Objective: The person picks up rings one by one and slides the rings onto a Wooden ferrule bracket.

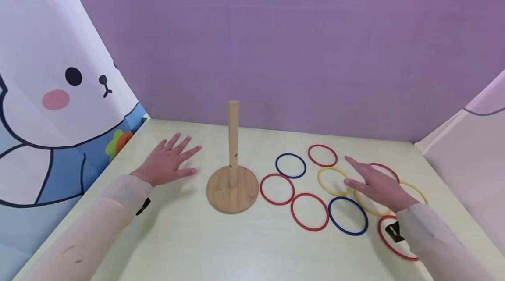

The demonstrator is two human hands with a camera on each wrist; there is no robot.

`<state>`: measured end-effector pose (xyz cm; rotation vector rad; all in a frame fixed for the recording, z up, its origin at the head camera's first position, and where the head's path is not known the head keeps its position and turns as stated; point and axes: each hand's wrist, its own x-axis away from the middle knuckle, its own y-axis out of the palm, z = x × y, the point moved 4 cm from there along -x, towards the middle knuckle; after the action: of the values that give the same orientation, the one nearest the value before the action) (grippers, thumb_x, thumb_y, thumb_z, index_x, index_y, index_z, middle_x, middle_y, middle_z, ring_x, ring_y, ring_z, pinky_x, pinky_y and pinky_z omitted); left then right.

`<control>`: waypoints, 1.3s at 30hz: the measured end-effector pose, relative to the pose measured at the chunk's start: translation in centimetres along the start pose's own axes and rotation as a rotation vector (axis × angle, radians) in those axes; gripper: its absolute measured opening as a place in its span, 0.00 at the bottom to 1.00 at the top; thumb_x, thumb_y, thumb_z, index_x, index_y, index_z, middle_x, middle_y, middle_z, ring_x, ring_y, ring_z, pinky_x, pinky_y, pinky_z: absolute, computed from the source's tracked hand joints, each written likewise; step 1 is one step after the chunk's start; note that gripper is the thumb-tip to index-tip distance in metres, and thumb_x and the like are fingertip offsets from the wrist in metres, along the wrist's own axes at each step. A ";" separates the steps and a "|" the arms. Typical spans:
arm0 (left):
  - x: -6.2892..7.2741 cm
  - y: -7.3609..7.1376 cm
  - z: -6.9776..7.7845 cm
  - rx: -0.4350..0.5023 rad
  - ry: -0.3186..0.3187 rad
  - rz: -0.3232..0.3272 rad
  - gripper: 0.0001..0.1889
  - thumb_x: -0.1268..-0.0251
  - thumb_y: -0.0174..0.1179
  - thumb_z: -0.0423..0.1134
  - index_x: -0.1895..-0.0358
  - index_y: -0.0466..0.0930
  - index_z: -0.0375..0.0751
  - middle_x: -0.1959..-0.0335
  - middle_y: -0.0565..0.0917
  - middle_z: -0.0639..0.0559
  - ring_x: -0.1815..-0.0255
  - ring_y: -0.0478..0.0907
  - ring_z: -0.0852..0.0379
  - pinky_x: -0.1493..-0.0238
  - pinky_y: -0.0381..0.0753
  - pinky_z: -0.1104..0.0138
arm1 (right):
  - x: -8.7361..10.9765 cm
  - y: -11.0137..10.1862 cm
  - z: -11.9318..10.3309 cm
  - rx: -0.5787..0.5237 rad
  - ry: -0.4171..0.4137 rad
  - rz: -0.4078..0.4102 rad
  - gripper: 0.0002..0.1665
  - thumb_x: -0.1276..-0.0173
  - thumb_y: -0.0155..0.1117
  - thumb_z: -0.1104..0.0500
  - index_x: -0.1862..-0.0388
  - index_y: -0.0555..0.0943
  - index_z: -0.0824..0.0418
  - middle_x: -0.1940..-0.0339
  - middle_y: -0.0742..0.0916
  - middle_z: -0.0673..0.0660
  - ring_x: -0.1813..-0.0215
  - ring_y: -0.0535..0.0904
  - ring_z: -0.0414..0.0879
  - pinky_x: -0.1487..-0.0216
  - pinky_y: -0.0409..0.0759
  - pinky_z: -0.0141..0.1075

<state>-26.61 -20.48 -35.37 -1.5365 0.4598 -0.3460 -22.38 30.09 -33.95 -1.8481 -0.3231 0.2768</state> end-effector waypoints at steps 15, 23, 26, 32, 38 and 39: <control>-1.4 2.7 2.9 0.117 0.075 -0.141 0.41 0.40 0.56 0.65 0.27 0.61 0.50 0.26 0.58 0.37 0.26 0.42 0.33 0.33 0.48 0.37 | -1.3 3.1 -3.4 -0.092 -0.035 -0.071 0.32 0.36 0.67 0.55 0.34 0.73 0.61 0.41 0.80 0.65 0.46 0.78 0.58 0.48 0.77 0.52; -1.2 3.7 4.1 0.122 0.098 -0.221 0.44 0.43 0.53 0.70 0.27 0.61 0.48 0.28 0.61 0.39 0.26 0.46 0.33 0.33 0.50 0.38 | -1.9 5.3 -4.7 -0.078 0.011 -0.148 0.25 0.40 0.70 0.60 0.42 0.81 0.57 0.53 0.84 0.57 0.57 0.78 0.46 0.59 0.79 0.40; -1.2 3.7 4.5 0.126 0.105 -0.222 0.43 0.43 0.54 0.69 0.28 0.62 0.49 0.28 0.62 0.39 0.26 0.47 0.33 0.33 0.51 0.38 | -2.1 5.7 -5.0 -0.069 0.004 -0.158 0.25 0.42 0.70 0.64 0.44 0.82 0.57 0.60 0.84 0.52 0.62 0.76 0.43 0.65 0.77 0.36; -1.0 3.8 5.4 0.132 0.141 -0.243 0.43 0.43 0.55 0.68 0.28 0.62 0.48 0.28 0.62 0.39 0.27 0.47 0.32 0.33 0.51 0.38 | -2.6 6.2 -5.4 -0.041 0.033 -0.181 0.24 0.45 0.71 0.66 0.47 0.84 0.54 0.64 0.84 0.48 0.63 0.74 0.42 0.67 0.76 0.33; -1.1 4.2 5.7 0.144 0.142 -0.265 0.44 0.43 0.56 0.68 0.27 0.61 0.48 0.28 0.61 0.40 0.26 0.47 0.34 0.32 0.50 0.40 | -3.0 6.5 -5.9 -0.034 0.091 -0.199 0.23 0.46 0.71 0.67 0.50 0.86 0.53 0.63 0.85 0.48 0.63 0.75 0.43 0.69 0.76 0.33; -1.2 4.2 5.7 0.146 0.140 -0.268 0.44 0.44 0.57 0.68 0.27 0.61 0.48 0.28 0.61 0.40 0.26 0.47 0.34 0.32 0.50 0.40 | -3.0 6.5 -6.0 -0.033 0.100 -0.202 0.22 0.46 0.71 0.67 0.51 0.86 0.53 0.62 0.86 0.49 0.63 0.75 0.43 0.69 0.76 0.33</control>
<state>-25.15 -14.90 -39.64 -1.4380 0.3296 -0.6843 -22.59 21.85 -38.37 -1.8381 -0.4439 0.0404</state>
